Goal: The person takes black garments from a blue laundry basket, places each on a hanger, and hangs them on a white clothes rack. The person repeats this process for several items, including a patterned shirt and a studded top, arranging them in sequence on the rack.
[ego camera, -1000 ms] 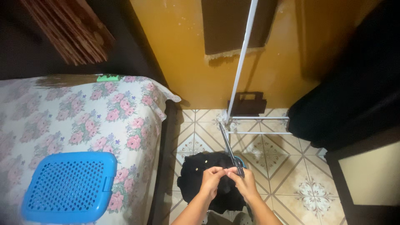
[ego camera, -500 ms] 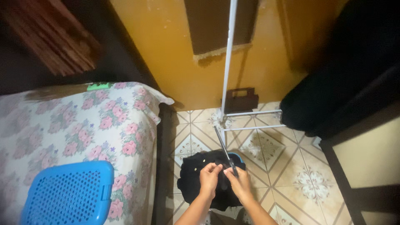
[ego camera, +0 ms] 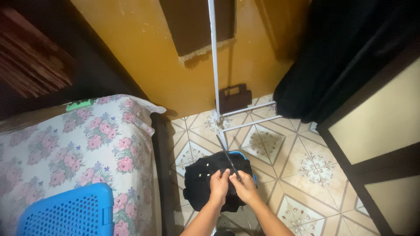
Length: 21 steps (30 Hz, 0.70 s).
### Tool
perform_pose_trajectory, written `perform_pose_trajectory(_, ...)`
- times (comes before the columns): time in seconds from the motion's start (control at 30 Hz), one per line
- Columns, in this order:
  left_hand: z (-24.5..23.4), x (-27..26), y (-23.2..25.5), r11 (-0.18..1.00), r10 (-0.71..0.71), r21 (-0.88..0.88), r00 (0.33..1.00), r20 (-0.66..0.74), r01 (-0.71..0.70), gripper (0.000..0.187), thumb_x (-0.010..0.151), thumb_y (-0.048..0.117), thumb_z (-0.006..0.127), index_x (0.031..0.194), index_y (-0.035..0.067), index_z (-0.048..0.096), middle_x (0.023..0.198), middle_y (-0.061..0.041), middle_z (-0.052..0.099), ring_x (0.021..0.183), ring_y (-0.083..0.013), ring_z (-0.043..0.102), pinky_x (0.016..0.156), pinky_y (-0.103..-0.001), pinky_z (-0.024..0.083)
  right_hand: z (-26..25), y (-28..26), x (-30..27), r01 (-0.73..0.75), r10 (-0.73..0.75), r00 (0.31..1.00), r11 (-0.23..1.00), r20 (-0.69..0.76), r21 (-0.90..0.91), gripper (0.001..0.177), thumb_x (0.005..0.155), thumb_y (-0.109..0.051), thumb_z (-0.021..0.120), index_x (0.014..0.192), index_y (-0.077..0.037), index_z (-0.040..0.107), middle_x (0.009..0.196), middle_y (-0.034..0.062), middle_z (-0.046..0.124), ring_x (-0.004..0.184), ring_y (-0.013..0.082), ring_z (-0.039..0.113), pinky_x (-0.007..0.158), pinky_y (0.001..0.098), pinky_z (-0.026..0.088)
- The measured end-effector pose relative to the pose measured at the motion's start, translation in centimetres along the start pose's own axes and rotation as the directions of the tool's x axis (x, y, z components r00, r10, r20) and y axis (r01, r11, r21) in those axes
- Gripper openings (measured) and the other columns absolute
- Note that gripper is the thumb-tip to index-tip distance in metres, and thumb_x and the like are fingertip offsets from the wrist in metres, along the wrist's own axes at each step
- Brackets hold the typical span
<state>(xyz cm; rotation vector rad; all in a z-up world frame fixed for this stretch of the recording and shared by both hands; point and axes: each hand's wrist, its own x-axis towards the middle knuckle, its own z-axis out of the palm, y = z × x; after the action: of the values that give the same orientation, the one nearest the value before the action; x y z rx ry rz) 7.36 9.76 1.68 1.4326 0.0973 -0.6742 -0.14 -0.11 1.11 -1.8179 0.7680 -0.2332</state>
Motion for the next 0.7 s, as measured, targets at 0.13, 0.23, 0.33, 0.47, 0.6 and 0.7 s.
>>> perform_pose_trajectory(0.13, 0.9, -2.5, 3.1, 0.923, 0.292, 0.284, 0.954, -0.072, -0.261, 0.020, 0.093, 0.021, 0.067, 0.089, 0.003, 0.076, 0.071, -0.002, 0.075, 0.062, -0.0084, 0.065, 0.061, -0.029, 0.053, -0.3, 1.0, 0.1, 0.040, -0.040, 0.998, 0.999, -0.050, -0.019, 0.022, 0.086, -0.022, 0.068, 0.075, -0.003, 0.064, 0.061, 0.0061, 0.061, 0.059, 0.0157, 0.058, 0.056, 0.0360, 0.047)
perform_pose_trajectory(0.23, 1.9, -4.2, 4.2, 0.910, 0.310, 0.305, 0.949, -0.052, -0.280, 0.023, 0.095, 0.020, 0.066, 0.086, -0.001, 0.072, 0.064, -0.011, 0.069, 0.057, -0.0135, 0.054, 0.057, -0.036, 0.048, -0.7, 0.6, -0.2, 0.022, -0.026, 0.996, 0.999, -0.082, -0.049, 0.020, 0.086, -0.021, 0.067, 0.077, -0.003, 0.064, 0.061, 0.0066, 0.061, 0.058, 0.0182, 0.061, 0.057, 0.0382, 0.048)
perform_pose_trajectory(0.33, 2.8, -5.3, 4.5, 0.871, 0.404, 0.332, 0.912, -0.064, -0.363, 0.023, 0.094, 0.018, 0.067, 0.082, -0.002, 0.069, 0.065, -0.013, 0.069, 0.055, -0.0153, 0.057, 0.058, -0.036, 0.050, -1.8, -0.3, -1.1, -0.028, 0.027, 0.995, 1.000, -0.100, -0.008, 0.019, 0.086, -0.022, 0.066, 0.078, -0.004, 0.065, 0.061, 0.0071, 0.062, 0.055, 0.0199, 0.061, 0.054, 0.0397, 0.048)
perform_pose_trajectory(0.47, 3.8, -5.8, 4.0, 0.843, 0.477, 0.307, 0.878, -0.043, -0.443, 0.021, 0.094, 0.016, 0.067, 0.082, -0.002, 0.069, 0.065, -0.014, 0.068, 0.056, -0.0170, 0.056, 0.057, -0.036, 0.049, -3.0, -0.8, -2.2, -0.079, 0.084, 0.987, 0.996, -0.135, 0.037, 0.022, 0.088, -0.022, 0.067, 0.077, -0.004, 0.065, 0.057, 0.0076, 0.062, 0.047, 0.0184, 0.060, 0.046, 0.0364, 0.047)
perform_pose_trajectory(0.6, 4.5, -6.3, 3.1, 0.756, 0.561, 0.412, 0.828, -0.009, -0.508, 0.022, 0.093, 0.017, 0.069, 0.083, -0.003, 0.068, 0.067, -0.014, 0.066, 0.055, -0.0160, 0.055, 0.056, -0.035, 0.048, -4.0, -1.5, -2.8, -0.229, 0.234, 0.971, 0.970, -0.054, 0.083, 0.023, 0.091, -0.022, 0.065, 0.079, -0.003, 0.063, 0.055, 0.0084, 0.060, 0.044, 0.0198, 0.059, 0.040, 0.0341, 0.048)
perform_pose_trajectory(0.7, 3.8, -6.7, 2.8, 0.867, 0.433, 0.274, 0.901, -0.003, -0.416, 0.024, 0.095, 0.021, 0.066, 0.083, 0.001, 0.073, 0.067, -0.006, 0.069, 0.059, -0.0092, 0.057, 0.056, -0.032, 0.048, -4.6, -2.0, -4.0, -0.245, 0.247, 0.969, 0.934, 0.027, 0.258, 0.019, 0.089, -0.020, 0.067, 0.079, -0.004, 0.068, 0.058, 0.0029, 0.058, 0.046, 0.0155, 0.056, 0.041, 0.0325, 0.047)
